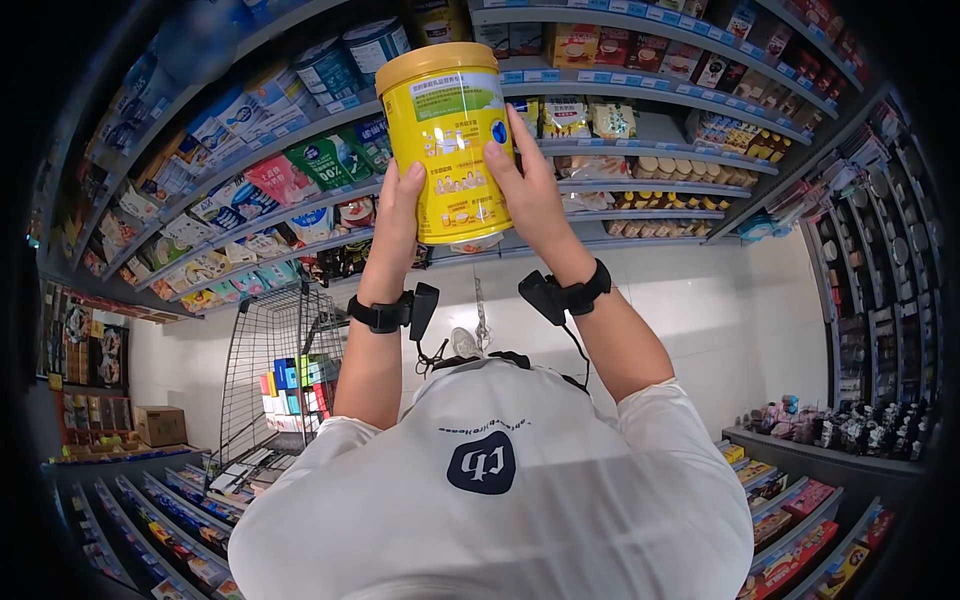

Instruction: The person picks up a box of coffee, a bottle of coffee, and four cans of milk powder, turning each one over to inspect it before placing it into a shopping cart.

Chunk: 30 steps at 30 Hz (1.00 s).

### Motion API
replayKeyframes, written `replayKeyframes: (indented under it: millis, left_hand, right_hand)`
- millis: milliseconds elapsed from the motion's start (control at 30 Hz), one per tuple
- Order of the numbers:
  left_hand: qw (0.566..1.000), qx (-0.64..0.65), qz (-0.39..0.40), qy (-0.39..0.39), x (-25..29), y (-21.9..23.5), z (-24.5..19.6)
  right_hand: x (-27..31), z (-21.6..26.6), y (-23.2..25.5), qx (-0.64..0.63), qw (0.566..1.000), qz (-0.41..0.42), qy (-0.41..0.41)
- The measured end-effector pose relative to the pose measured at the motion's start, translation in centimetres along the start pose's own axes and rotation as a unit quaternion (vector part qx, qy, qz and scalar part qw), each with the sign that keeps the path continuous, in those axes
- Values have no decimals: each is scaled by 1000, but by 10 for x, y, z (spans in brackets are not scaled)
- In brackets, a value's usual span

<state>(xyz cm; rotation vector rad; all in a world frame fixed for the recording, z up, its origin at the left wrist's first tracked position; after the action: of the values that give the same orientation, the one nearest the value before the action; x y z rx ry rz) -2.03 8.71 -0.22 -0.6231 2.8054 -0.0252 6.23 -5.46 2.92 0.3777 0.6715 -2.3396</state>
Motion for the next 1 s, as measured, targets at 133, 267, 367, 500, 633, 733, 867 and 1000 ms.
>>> replayKeyframes:
  millis: [133,267,367,500,633,733,867,1000]
  left_hand:
    - [1000,24,-6,4,0,2,-2]
    - [998,67,4,10,-2,0,-3]
    - [989,131,37,55,-3,1,13]
    - [979,172,64,90,-1,-9,13]
    - [981,-189,-14,-43,-27,21,-10]
    - [983,-176,39,-36,-20,-7,-4]
    - [988,-135,16,-69,-22,-11,-6]
    - [999,-17,17,-28,-17,-6,-1]
  right_hand:
    - [0,-1,-2,10,1000,-9,-11]
    - [-2,1,2,-25,999,-12,-15]
    - [-6,-13,14,-65,995,-45,-55]
    - [0,-21,2,-236,950,12,-202]
    - [-7,-7,5,-142,985,-12,-94]
    - [-10,-1,7,73,996,-39,11]
    - [-4,2,2,242,962,-58,109]
    - [-14,-13,24,68,997,-17,10]
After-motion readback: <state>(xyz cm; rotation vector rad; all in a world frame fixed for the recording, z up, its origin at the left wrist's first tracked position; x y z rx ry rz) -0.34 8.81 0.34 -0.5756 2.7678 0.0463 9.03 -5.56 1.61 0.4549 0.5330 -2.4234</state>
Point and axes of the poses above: each hand's wrist, its own x-axis away from the middle knuckle, its own y-axis out of the back of the hand, z = x × y, the point moved 6 cm from there along -x, towards the middle knuckle, and after that the axes turned 15 degrees about -x, right-handed, at the moved point
